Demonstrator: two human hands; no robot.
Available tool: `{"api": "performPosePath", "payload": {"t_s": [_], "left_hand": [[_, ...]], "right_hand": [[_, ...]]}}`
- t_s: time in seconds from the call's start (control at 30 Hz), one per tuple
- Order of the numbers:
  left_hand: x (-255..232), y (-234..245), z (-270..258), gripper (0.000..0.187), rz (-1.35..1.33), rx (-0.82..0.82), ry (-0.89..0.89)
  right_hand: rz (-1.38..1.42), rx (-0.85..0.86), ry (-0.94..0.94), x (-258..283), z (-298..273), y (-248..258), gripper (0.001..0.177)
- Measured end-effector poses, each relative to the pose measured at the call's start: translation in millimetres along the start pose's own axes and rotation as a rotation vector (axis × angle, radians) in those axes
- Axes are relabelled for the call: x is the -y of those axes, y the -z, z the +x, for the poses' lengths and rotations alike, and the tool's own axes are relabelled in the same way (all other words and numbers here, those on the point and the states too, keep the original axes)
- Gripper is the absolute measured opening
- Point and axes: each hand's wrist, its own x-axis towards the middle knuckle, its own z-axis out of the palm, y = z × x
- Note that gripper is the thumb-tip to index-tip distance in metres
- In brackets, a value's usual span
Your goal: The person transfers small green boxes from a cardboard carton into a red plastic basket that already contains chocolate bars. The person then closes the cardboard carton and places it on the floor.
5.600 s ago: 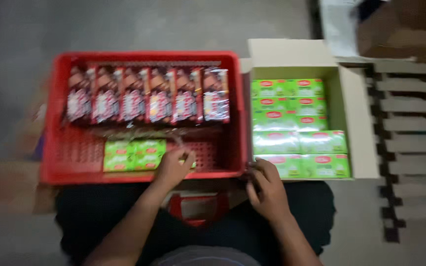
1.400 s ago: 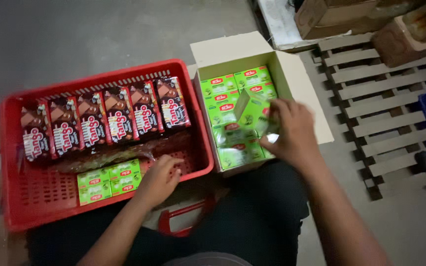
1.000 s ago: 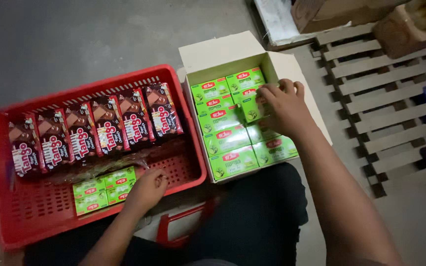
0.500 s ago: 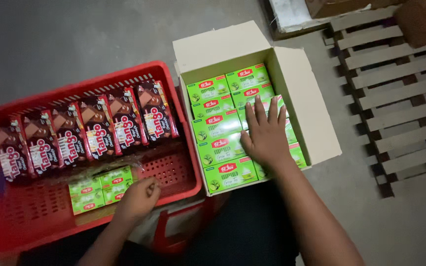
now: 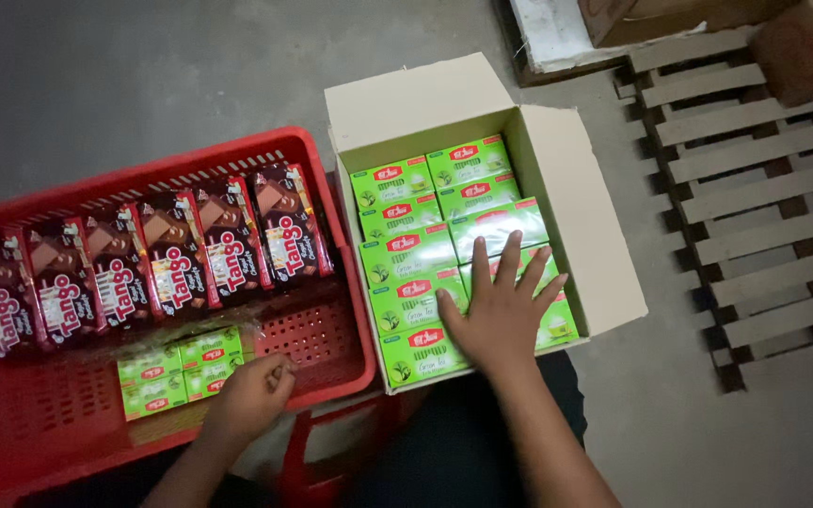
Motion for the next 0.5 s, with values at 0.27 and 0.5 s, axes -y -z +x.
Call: {"api": "performPosePath", "payload": {"t_s": [0.27,0.5], "left_hand": [[-4.6,4.2,-3.8,0.014,-0.050,-0.006,-0.038],[-86.6,-4.6,-7.0,0.042,-0.146,-0.427,-0.611]], "right_hand": [[-0.013,0.043,-0.098,12.2,0.7,5.9,0.094],[0.143,0.154,-0.093,14.8,-0.7,41.9,0.091]]}}
